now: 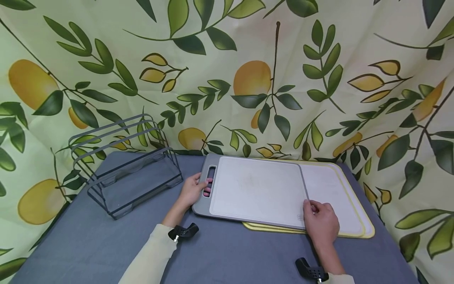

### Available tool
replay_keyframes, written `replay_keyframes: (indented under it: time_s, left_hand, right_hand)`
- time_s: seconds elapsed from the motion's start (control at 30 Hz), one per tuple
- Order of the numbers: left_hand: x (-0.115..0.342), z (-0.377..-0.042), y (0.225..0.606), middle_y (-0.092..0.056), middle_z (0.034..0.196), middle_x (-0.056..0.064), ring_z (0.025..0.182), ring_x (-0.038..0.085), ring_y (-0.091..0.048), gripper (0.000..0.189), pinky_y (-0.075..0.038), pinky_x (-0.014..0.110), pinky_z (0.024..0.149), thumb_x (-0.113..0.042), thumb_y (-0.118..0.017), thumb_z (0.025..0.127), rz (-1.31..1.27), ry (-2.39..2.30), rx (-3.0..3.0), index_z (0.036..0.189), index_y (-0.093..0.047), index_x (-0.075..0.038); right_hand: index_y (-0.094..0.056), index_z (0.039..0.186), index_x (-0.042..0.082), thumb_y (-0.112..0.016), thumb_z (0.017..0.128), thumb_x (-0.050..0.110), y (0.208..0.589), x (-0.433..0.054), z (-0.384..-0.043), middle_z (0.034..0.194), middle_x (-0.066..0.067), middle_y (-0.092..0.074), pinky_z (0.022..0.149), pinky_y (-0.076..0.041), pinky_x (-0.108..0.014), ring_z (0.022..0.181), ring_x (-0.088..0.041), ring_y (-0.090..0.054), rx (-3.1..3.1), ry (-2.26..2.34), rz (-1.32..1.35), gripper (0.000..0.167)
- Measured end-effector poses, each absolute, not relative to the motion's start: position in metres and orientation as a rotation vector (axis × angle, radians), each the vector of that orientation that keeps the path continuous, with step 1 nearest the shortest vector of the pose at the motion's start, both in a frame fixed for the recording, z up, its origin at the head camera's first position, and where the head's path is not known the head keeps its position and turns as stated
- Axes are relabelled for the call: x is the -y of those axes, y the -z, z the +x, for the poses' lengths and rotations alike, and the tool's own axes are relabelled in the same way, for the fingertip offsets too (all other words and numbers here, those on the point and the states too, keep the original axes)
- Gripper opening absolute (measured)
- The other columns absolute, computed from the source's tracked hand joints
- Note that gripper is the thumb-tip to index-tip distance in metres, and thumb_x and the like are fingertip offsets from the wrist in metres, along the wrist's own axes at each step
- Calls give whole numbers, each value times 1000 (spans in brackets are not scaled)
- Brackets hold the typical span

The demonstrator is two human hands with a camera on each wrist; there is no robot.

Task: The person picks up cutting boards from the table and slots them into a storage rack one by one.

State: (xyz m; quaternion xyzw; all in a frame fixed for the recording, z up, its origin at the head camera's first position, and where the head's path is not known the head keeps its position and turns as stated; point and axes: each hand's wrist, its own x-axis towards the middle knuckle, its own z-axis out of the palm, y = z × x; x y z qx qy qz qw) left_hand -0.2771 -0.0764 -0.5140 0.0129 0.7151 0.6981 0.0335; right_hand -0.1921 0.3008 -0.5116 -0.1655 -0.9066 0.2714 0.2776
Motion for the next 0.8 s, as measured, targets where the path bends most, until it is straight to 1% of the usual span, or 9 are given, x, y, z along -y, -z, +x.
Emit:
replay_keyframes:
  time_s: [0.1, 0.23, 0.37, 0.53, 0.8]
  left_hand:
    - [77, -277, 515, -66, 124, 32, 66, 9, -69, 44, -58, 26, 60, 2, -51, 101, 50, -2159, -2203, 144, -46, 10]
    - [77, -277, 516, -67, 124, 32, 67, 11, -70, 42, -58, 26, 60, 2, -51, 101, 44, -2168, -2199, 142, -47, 10]
    - [76, -277, 517, -67, 123, 31, 66, 9, -69, 42, -58, 24, 60, 1, -52, 101, 18, -2182, -2182, 142, -49, 8]
    - [76, -276, 518, -67, 122, 33, 64, 7, -68, 40, -57, 23, 59, 2, -50, 101, 27, -2205, -2179, 141, -48, 11]
    - [76, -277, 519, -67, 122, 33, 65, 6, -68, 41, -57, 22, 60, 2, -51, 101, 41, -2238, -2169, 141, -49, 9]
  right_hand:
    - [-79, 99, 0, -65, 93, 27, 511, -300, -193, 81, -16, -65, 55, -35, -32, 66, -29, -57, 2441, -738, -439, 31]
    - [-78, 100, 0, -65, 93, 28, 510, -300, -192, 81, -17, -65, 54, -33, -32, 66, -30, -58, 2447, -738, -447, 32]
    - [-78, 100, 0, -64, 93, 28, 510, -300, -192, 80, -17, -65, 53, -34, -32, 67, -31, -58, 2450, -730, -455, 32]
    - [-78, 102, 1, -63, 93, 28, 511, -300, -192, 81, -17, -65, 54, -34, -32, 68, -30, -58, 2460, -718, -461, 33]
    - [-77, 104, -1, -63, 94, 29, 510, -300, -192, 82, -17, -64, 55, -34, -33, 70, -33, -59, 2467, -718, -466, 34]
